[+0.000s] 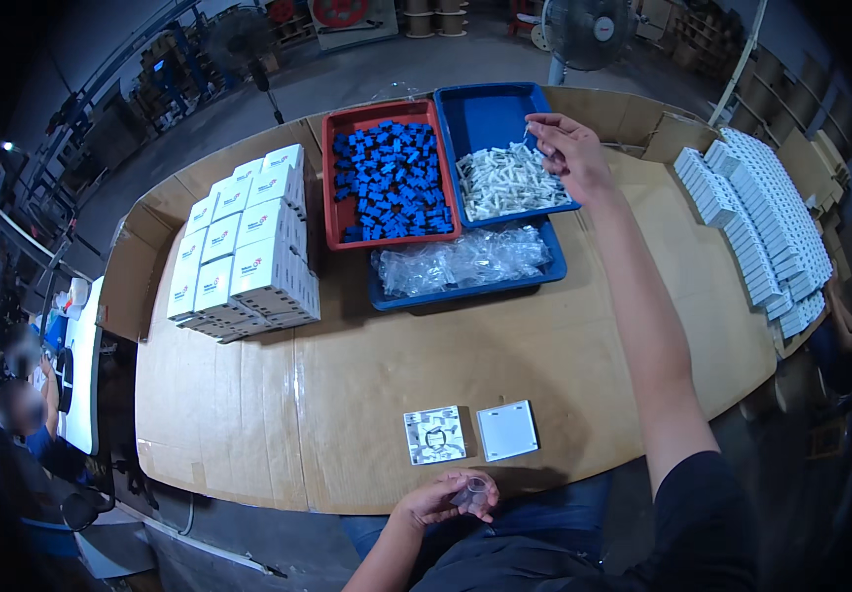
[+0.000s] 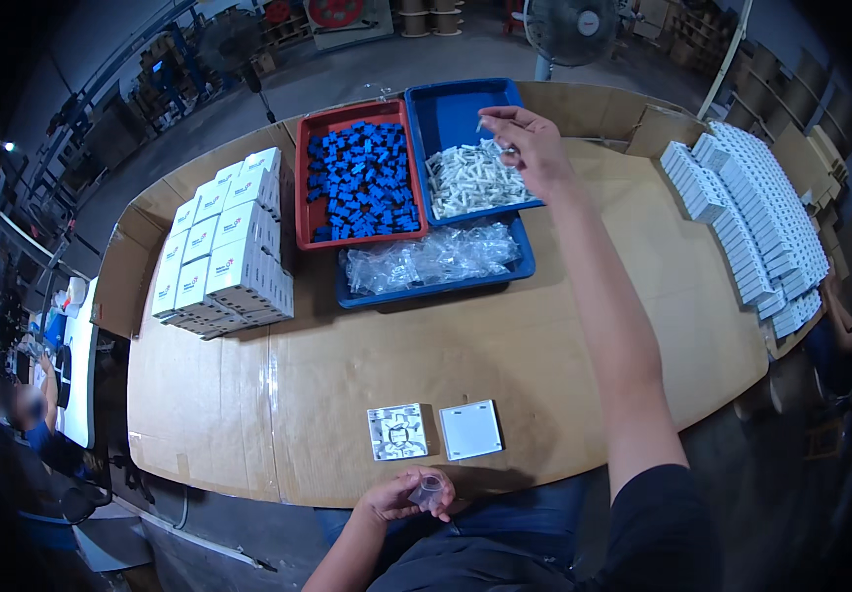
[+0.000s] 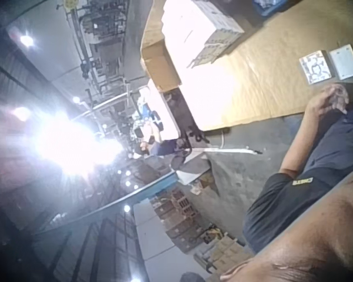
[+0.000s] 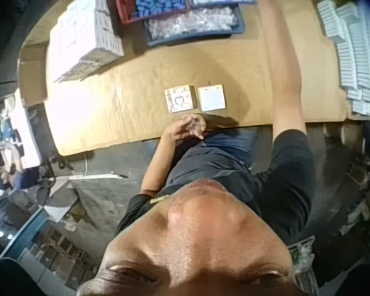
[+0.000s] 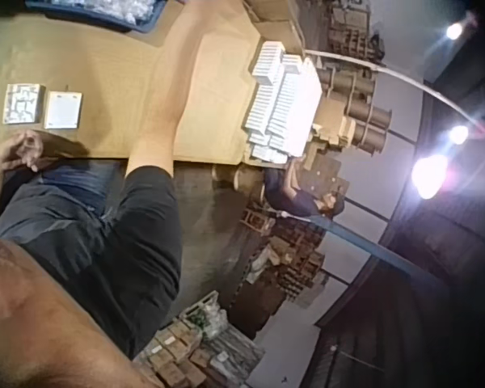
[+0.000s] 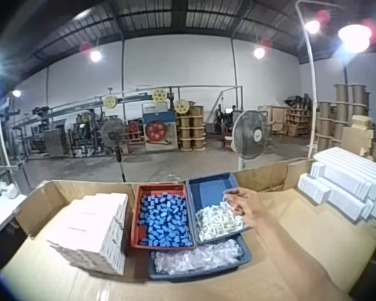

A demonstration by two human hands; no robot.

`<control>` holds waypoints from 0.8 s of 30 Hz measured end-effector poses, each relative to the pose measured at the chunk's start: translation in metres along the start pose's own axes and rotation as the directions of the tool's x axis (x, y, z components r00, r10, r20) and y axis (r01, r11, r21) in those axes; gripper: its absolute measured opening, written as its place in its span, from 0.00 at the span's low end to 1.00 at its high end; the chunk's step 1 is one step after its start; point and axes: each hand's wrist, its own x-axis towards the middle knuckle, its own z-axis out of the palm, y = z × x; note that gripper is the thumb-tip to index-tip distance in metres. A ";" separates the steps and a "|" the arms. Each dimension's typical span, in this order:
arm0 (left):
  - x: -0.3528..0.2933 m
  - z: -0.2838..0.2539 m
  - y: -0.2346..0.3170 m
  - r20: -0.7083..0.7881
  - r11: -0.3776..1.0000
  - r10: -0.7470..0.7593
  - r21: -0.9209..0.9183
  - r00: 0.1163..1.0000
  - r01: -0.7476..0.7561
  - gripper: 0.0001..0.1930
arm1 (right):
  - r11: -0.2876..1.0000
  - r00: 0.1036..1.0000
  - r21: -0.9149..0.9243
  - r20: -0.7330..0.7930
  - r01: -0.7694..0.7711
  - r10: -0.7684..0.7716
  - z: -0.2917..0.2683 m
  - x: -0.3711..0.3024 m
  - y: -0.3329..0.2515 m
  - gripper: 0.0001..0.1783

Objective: The person assembles electronic components by placing circuit boards, blue plastic parts, and white plastic parts into a white protective housing by hand.

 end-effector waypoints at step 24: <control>0.008 0.016 -0.003 -0.125 0.993 0.089 0.084 0.988 -0.079 0.30 | 0.882 0.888 -0.355 0.225 -0.310 0.402 0.086 -0.363 0.060 0.04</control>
